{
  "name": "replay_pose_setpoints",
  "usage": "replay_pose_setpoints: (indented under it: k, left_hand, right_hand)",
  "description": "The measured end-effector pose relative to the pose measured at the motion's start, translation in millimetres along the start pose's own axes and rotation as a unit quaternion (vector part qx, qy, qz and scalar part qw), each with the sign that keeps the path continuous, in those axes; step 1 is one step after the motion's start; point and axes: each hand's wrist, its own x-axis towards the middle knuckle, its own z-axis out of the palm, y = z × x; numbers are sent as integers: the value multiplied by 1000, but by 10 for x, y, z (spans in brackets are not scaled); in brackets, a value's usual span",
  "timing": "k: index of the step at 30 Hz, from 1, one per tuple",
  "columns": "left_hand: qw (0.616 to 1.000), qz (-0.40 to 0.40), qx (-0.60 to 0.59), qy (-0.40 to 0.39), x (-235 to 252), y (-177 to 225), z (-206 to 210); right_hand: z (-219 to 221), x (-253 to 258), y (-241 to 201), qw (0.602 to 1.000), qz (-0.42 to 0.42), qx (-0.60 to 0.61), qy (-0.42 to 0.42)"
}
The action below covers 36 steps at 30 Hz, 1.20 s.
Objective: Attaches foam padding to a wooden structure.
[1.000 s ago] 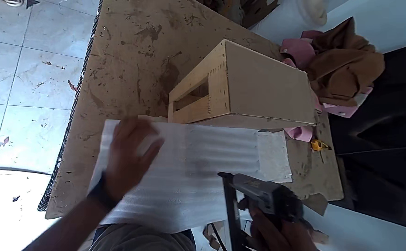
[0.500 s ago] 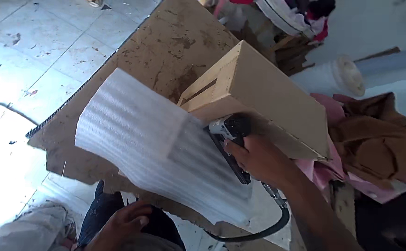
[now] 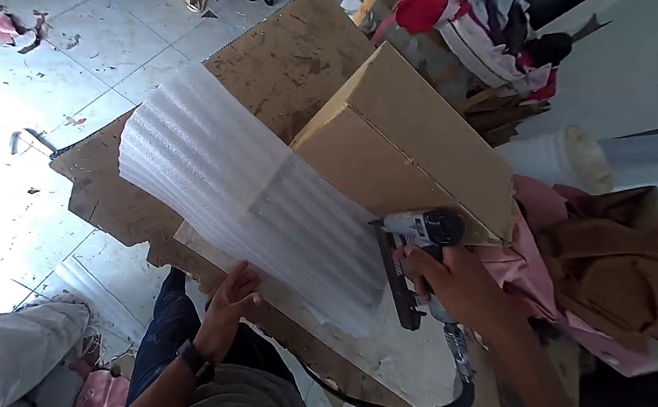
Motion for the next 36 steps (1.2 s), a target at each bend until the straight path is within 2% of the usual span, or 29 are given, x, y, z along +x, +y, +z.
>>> replay_pose_setpoints:
  k: [3, 7, 11, 14, 18, 22, 25, 28, 31, 36]
  left_hand:
    - [999, 26, -12, 30, -56, -51, 163]
    - [991, 85, -65, 82, 64, -114, 278]
    - [983, 166, -58, 58, 334, -112, 467]
    - [977, 195, -65, 63, 476, -125, 538]
    - [981, 146, -81, 96, 377, -102, 266]
    - [994, 85, -62, -39, 248, -188, 73]
    - [992, 85, -46, -84, 255, -242, 260]
    - [990, 106, -97, -12, 246, -178, 708]
    - [977, 99, -174, 75, 221, -126, 921]
    - [983, 74, -162, 47, -118, -91, 758]
  right_hand:
    - [-52, -44, 318, 999, 2, 32, -4]
    - [-68, -161, 416, 997, 5, 71, -3]
    - [-59, -146, 580, 998, 6, 65, -4]
    - [-102, -311, 591, 996, -14, 91, -11]
    - [24, -850, 562, 987, -59, 137, -53]
    - [193, -1190, 621, 982, -61, 138, -115]
    - [232, -1243, 728, 980, -64, 163, -97]
    - [208, -1272, 807, 978, -67, 190, -53]
    - [232, -1321, 870, 972, -82, 217, -45]
    - [278, -1393, 943, 968, -83, 227, -62]
